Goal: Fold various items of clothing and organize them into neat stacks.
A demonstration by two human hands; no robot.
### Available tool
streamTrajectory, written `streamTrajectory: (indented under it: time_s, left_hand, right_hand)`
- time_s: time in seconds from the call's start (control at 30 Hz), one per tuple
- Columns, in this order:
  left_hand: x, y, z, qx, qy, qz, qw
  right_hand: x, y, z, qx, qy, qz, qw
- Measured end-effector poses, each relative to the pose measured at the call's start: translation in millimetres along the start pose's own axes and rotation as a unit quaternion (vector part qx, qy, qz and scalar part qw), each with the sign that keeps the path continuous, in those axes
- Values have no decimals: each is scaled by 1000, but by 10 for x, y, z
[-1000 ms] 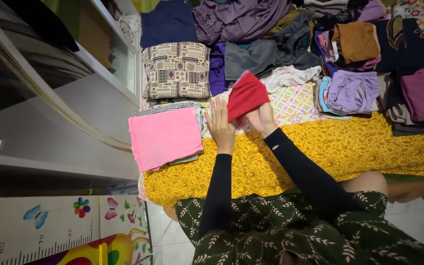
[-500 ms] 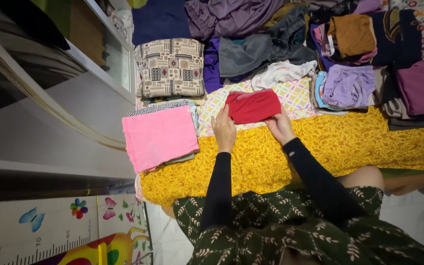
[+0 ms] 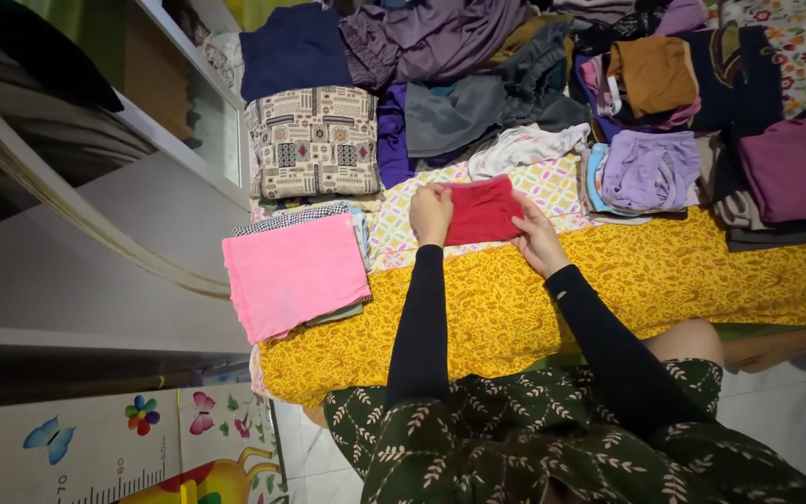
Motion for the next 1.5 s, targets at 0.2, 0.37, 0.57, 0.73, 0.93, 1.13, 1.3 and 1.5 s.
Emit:
streamTrajectory:
  time_s: [0.2, 0.37, 0.57, 0.73, 0.93, 1.13, 1.3, 1.5]
  left_hand:
    - [-499, -63, 401, 15, -87, 7, 996]
    - [-364, -402, 394, 119, 4, 64, 991]
    - [7, -824, 310, 228, 181, 13, 957]
    - [-121, -675, -17, 113, 248, 12, 962]
    - [-308, -537, -374, 72, 134, 63, 986]
    - [-484, -466, -603, 96, 33, -18, 995]
    - [-492, -438, -655, 110, 108, 105, 983]
    - [-484, -412, -551, 103, 160, 71, 979]
  right_hand:
    - [-31, -13, 69, 35, -21, 19, 999]
    - [42, -14, 43, 47, -22, 32, 998]
    - [-124, 39, 213, 33, -74, 49, 996]
    - [-111, 24, 162, 27, -99, 62, 993]
    - [-1, 58, -11, -18, -29, 55, 998]
    - [206, 33, 30, 34, 244, -1, 969]
    - [289, 103, 167, 60, 221, 46, 972]
    - [-70, 317, 591, 89, 192, 100, 972]
Point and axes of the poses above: each hand's wrist, its own y-axis towards the middle knuckle, its own x-axis out of the palm, z = x × y, the point moved 8 cm from there along y, towards the middle knuckle, and after that the axes turned 14 degrees about -x, right-handed, at the moved point
